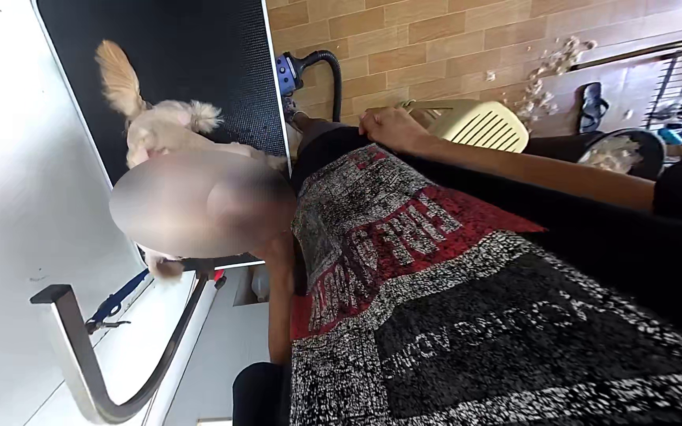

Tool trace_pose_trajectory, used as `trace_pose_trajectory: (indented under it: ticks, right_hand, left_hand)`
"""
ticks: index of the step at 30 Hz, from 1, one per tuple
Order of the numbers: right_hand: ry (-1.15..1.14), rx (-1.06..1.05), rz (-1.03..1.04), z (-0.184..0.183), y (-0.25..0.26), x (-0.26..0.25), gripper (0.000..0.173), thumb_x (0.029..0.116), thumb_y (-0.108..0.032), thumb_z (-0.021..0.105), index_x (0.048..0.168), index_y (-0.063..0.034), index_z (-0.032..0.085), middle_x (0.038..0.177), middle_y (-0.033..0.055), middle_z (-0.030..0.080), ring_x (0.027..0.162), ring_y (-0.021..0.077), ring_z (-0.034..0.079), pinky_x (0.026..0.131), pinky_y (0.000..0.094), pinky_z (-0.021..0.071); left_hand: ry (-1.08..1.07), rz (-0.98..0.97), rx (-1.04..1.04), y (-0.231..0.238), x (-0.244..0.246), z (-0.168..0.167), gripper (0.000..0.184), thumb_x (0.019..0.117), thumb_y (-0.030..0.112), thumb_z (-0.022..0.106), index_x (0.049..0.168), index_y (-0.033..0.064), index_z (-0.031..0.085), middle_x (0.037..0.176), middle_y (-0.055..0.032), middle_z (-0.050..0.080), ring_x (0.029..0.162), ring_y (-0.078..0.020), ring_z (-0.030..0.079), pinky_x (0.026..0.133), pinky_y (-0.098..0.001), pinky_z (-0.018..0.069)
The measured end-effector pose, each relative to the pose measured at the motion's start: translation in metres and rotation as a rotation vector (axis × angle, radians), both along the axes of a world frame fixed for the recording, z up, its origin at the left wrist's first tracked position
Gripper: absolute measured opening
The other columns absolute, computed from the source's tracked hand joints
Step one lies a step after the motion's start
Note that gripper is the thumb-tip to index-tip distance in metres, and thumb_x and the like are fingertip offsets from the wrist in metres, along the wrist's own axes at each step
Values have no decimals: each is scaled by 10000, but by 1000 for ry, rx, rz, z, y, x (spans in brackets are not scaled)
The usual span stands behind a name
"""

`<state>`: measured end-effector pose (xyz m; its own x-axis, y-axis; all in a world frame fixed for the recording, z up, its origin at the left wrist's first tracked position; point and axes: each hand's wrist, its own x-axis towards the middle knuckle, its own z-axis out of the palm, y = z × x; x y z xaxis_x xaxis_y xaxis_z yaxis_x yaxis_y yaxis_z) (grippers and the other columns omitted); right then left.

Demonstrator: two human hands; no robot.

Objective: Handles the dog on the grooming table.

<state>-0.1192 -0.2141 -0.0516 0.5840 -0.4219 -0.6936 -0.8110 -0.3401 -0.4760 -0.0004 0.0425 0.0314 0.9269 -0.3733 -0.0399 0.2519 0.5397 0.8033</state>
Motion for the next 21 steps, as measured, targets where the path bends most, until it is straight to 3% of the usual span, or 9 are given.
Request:
trace_pose_trajectory:
  ticks: [3,11,13,17,19,21]
  right_hand:
    - [-60,-36,109,0,2,6,416,1101,-342,370,1064,-32,646,884,194,663,826,382,673,721,603,505]
    - [5,-8,185,-5,-1,9,554,1051,-553,418,1188,-67,645,989,195,691,947,421,673,807,669,496]
    - [90,20,220,-2,-3,11,617,1051,-601,380,1211,-60,629,1013,229,682,995,456,657,834,684,476]
    - [253,164,182,-8,-5,8,763,1045,-655,334,1306,24,566,1215,329,617,1193,514,573,974,723,400]
    - [283,248,105,-12,-5,6,770,1057,-607,388,1390,77,502,1328,359,560,1268,522,525,1033,715,363]
    - [276,263,93,-18,-4,3,748,1049,-591,435,1382,77,478,1391,359,506,1315,515,483,1051,711,349]
  left_hand:
    - [-2,-19,8,3,-2,1,473,1113,316,341,701,172,526,521,85,473,409,-16,463,415,-156,414]
    - [23,0,-17,-1,-9,-1,408,1090,325,444,724,179,548,534,93,477,420,-4,464,424,-141,408]
    - [39,22,-2,-3,-8,0,420,1102,299,385,724,178,521,534,90,461,416,-5,449,421,-145,399]
    - [97,32,18,-5,-4,-4,623,1110,469,155,629,197,441,465,89,400,364,-27,421,387,-170,393]
    - [101,-4,-16,-8,-6,-6,631,1107,484,155,621,193,434,463,85,395,362,-37,424,385,-177,399]
    - [113,-35,-17,-11,-10,-8,623,1105,502,182,627,194,437,467,86,398,364,-36,428,384,-177,401]
